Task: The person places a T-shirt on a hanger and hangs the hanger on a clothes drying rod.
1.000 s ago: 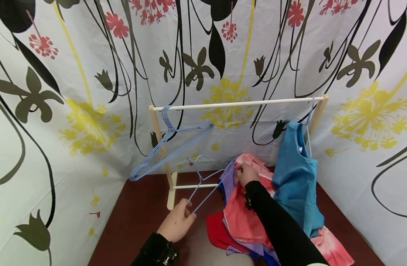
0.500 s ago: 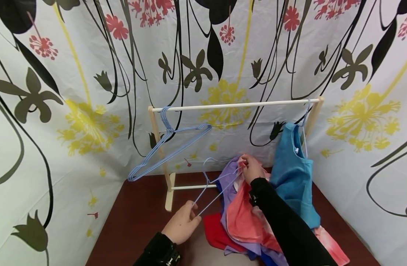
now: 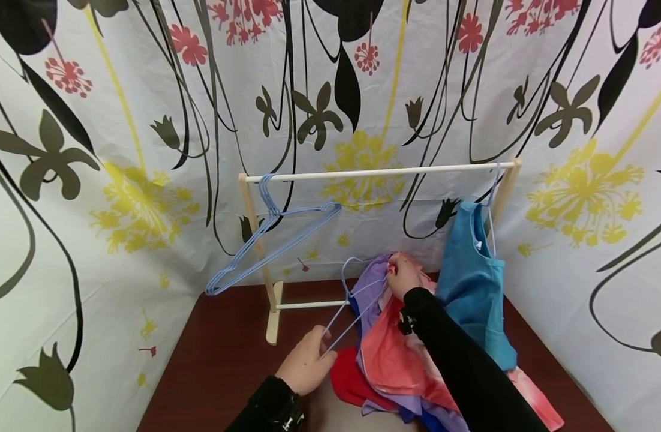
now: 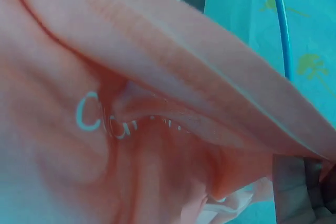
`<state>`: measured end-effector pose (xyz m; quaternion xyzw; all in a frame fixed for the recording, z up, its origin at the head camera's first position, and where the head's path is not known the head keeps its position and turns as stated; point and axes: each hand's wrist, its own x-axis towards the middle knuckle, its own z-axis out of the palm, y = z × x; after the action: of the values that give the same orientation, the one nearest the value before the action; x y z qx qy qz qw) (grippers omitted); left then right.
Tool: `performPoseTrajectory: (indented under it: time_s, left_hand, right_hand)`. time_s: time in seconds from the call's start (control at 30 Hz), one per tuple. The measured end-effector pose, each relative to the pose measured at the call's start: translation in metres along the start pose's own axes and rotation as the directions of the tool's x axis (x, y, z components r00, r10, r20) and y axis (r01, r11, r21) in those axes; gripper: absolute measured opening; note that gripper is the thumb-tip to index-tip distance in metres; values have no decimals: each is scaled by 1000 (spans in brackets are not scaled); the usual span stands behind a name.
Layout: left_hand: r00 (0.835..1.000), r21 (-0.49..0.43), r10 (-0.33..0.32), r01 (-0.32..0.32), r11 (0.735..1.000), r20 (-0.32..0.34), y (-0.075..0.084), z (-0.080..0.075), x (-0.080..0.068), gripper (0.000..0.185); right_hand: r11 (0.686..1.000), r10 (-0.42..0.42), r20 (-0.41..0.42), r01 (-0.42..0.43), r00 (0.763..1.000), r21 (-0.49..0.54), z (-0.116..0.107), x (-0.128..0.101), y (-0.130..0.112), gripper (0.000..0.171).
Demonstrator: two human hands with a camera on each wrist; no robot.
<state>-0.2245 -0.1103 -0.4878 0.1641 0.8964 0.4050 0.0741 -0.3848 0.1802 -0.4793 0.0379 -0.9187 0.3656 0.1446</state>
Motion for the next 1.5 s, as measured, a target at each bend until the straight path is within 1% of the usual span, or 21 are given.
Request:
performPoseTrajectory:
  time_s: [0.1,0.2,0.3,0.43,0.57,0.67,0.8,0.83,0.9,0.97,1.07,1.13,1.2,1.3,1.4,1.5]
  left_hand:
    - [1000,10,-6,6,1000,-12,1,4,3,35]
    - [1000,30,-16,17,999,-25,3,7,6,34]
    - [999,45,-17,19,999,-32,7,10,9,34]
    - [999,41,-19,21,999,-40,14,13,10,33]
    - [999,35,-28,30,999,-42,16,16,12,32]
    - [998,43,-34,35,998,-44,15,18,15,34]
    - [998,45,-27,29,999,-48,14,20,18,34]
    - [998,46,-25,27,999,-50,14,20,19,34]
    - [998,43,-24,26,999,-52,15,20,19,34]
    - [998,46,-24,26,999,-54,15,21,21,34]
    - [998,45,-25,27,999,-56,15,22,23,33]
    - [998,45,-20,22,999,-58,15,22,24,32]
    - [998,38,-13,15,999,-60,16,21,25,31]
    - [998,35,3,0,999,-70,18,19,26,30]
    - [997,23,-1,3,1000,-74,19,19,28,30]
    - [997,6,-5,5,1000,-71,20,19,29,30]
  right_hand:
    - [997,59,44,-61,997,41,0,-4,1,47]
    - [992,93,81,-99,992,82,-1,-8,0,52]
    - [989,97,100,-107,990,100,-2,-10,-3,55]
    - [989,81,110,-93,991,112,-3,-13,-7,58]
    - [989,78,125,-92,989,114,-5,-13,-7,54]
    - [988,74,153,-94,985,126,-8,-12,-4,48]
    - [973,86,205,-127,975,193,-12,-13,0,40]
    - [967,80,215,-128,973,219,-13,-13,1,39]
    - [965,72,221,-124,973,233,-15,-14,1,38]
    - [973,38,206,-83,978,214,-18,-15,0,36]
    - [994,-41,143,25,989,110,-19,-15,-1,31]
    - [996,-81,96,78,992,32,-21,-16,-3,27]
    - [991,-125,58,127,990,-33,-23,-16,-5,24]
    - [976,-193,40,196,980,-91,-25,-18,-10,24]
    - [951,-284,41,287,958,-116,-25,-18,-13,23]
    - [925,-355,33,356,934,-134,-23,-17,-14,21]
